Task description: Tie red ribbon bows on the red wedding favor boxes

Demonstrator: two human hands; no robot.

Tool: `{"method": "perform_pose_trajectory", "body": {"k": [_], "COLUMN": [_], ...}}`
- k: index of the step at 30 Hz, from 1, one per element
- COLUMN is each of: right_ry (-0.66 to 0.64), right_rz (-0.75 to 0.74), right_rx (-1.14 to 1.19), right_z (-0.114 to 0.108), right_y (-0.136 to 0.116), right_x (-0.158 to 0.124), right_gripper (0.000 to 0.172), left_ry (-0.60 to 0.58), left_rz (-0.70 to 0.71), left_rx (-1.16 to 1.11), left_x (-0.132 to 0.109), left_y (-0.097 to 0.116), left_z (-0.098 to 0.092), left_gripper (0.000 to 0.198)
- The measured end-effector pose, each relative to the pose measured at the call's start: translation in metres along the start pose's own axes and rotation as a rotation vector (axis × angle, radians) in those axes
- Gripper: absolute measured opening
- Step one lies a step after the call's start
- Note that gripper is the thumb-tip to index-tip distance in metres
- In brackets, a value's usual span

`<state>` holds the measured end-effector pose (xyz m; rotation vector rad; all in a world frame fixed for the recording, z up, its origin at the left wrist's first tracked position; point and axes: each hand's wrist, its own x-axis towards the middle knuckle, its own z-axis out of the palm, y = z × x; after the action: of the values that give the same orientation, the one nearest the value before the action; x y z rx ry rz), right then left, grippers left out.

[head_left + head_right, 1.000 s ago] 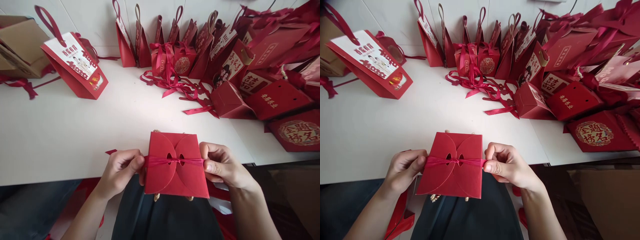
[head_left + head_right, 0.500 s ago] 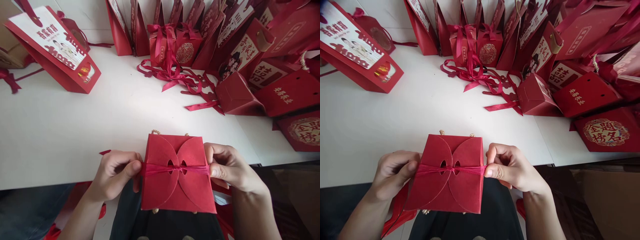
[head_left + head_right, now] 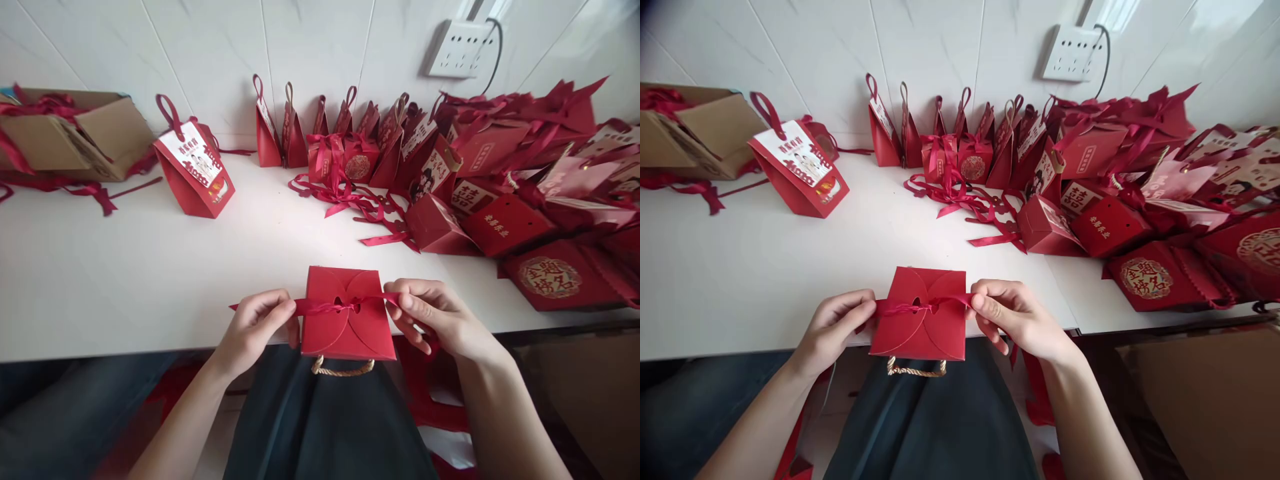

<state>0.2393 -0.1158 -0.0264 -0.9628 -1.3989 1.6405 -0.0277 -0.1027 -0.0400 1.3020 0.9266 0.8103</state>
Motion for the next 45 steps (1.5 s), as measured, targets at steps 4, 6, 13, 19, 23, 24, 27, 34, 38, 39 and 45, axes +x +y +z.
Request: {"method": "perform_pose_trajectory", "body": {"k": [4,6,13,19,23,24,27,34,38,39,45], "right_ry": [0.088,0.112,0.057,0.105,0.238,0.247,0.247,0.372,0.39,0.383,0.434], "right_rz": [-0.108,-0.179,-0.264,-0.311,-0.342,-0.339,-0.318,-0.279,-0.251,-0.246,-0.264], "right_rx": [-0.231,-0.336,-0.392,-0.447,-0.487,-0.487,-0.483,-0.472,-0.511,-0.523,-0.597], "right_z": [0.01,0.012,0.022,0.039,0.048,0.049,0.052,0.05,0.05,0.051,0.053], "right_y": [-0.029,-0.038,-0.039,-0.03,-0.023,-0.022,-0.022,-0.018,-0.016,-0.016,-0.013], "right_x": [0.002,0.003,0.006,0.015,0.02,0.021,0.022,0.021,0.021,0.021,0.025], "right_gripper": [0.03,0.031,0.023,0.019,0.015,0.014,0.015,0.019,0.024,0.024,0.015], "left_ry": [0.049,0.041,0.05,0.021,0.11,0.118,0.086,0.063,0.065,0.072,0.079], "left_rz": [0.024,0.022,0.051,0.073,0.242,0.29,0.362,0.339,0.287,0.284,0.279], "left_rx": [0.25,0.331,0.511,0.703,0.839,0.866,0.87,0.721,0.653,0.64,0.58], "left_x": [-0.001,0.0,-0.007,-0.012,-0.003,0.001,0.012,0.02,0.018,0.018,0.021], "left_y": [0.019,0.026,0.047,0.061,0.065,0.065,0.068,0.07,0.07,0.07,0.068], "left_z": [-0.001,-0.003,-0.002,0.006,0.014,0.017,0.023,0.032,0.033,0.033,0.031], "left_gripper": [0.033,0.029,0.019,0.024,0.024,0.024,0.024,0.021,0.021,0.021,0.021]}}
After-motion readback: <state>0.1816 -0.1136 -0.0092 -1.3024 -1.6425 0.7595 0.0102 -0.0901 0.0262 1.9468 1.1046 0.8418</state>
